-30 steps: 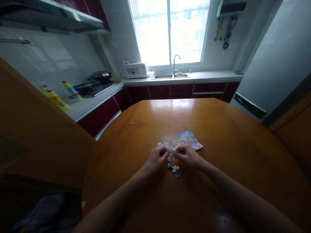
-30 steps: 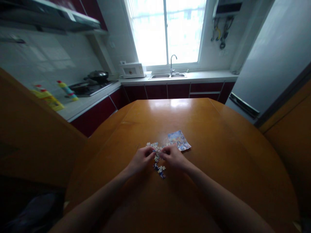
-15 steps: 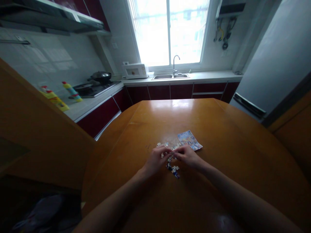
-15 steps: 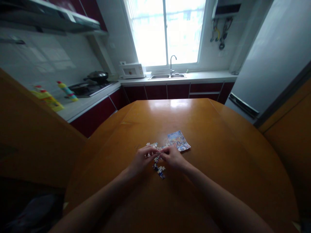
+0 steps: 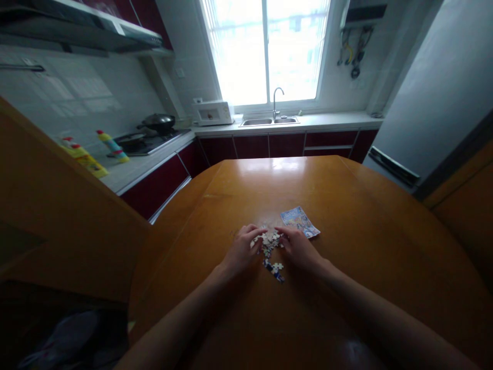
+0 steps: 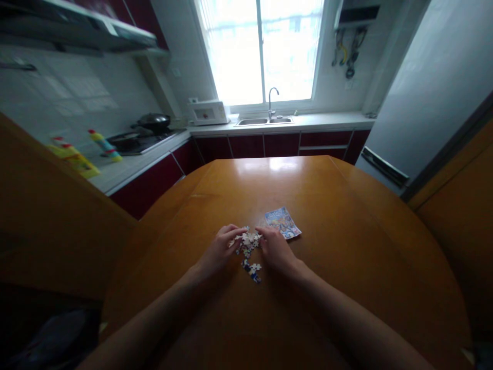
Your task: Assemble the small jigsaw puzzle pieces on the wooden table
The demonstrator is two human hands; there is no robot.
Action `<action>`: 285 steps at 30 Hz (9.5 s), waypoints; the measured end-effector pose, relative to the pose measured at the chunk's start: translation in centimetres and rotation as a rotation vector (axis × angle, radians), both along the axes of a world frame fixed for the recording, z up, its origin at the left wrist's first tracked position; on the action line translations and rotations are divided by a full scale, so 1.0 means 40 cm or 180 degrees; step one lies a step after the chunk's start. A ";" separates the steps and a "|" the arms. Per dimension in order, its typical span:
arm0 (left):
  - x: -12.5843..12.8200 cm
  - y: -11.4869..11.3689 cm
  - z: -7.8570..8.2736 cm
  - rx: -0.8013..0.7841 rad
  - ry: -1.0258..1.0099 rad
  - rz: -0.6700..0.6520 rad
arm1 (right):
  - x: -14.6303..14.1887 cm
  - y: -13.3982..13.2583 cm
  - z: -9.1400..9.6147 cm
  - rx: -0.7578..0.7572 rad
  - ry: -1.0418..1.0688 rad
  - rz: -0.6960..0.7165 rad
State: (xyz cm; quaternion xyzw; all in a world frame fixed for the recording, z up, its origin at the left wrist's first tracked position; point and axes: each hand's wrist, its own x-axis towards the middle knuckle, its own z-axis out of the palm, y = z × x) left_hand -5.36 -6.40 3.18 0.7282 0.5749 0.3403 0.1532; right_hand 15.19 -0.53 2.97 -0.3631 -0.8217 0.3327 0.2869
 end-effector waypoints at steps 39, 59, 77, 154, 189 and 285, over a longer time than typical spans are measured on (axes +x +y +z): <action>0.016 -0.017 -0.004 -0.0176 0.0445 -0.0831 | 0.004 -0.087 0.038 -0.0086 -0.0945 0.0566; 0.075 -0.016 -0.039 -0.0212 0.1144 -0.0173 | 0.123 0.066 -0.009 0.0563 -0.1810 -0.0427; -0.023 0.020 -0.079 -0.0046 0.1918 -0.0137 | 0.071 -0.088 -0.012 0.0639 -0.1657 -0.0330; -0.092 0.007 -0.077 -0.0649 0.1350 0.1027 | 0.257 0.018 -0.077 0.0702 -0.1583 -0.0026; 0.119 0.009 -0.049 -0.0231 0.1330 0.0315 | 0.146 0.117 -0.038 0.0286 -0.0859 -0.0131; 0.046 0.041 -0.060 0.0349 0.0838 -0.0772 | 0.199 0.116 -0.065 0.1012 -0.0308 0.0497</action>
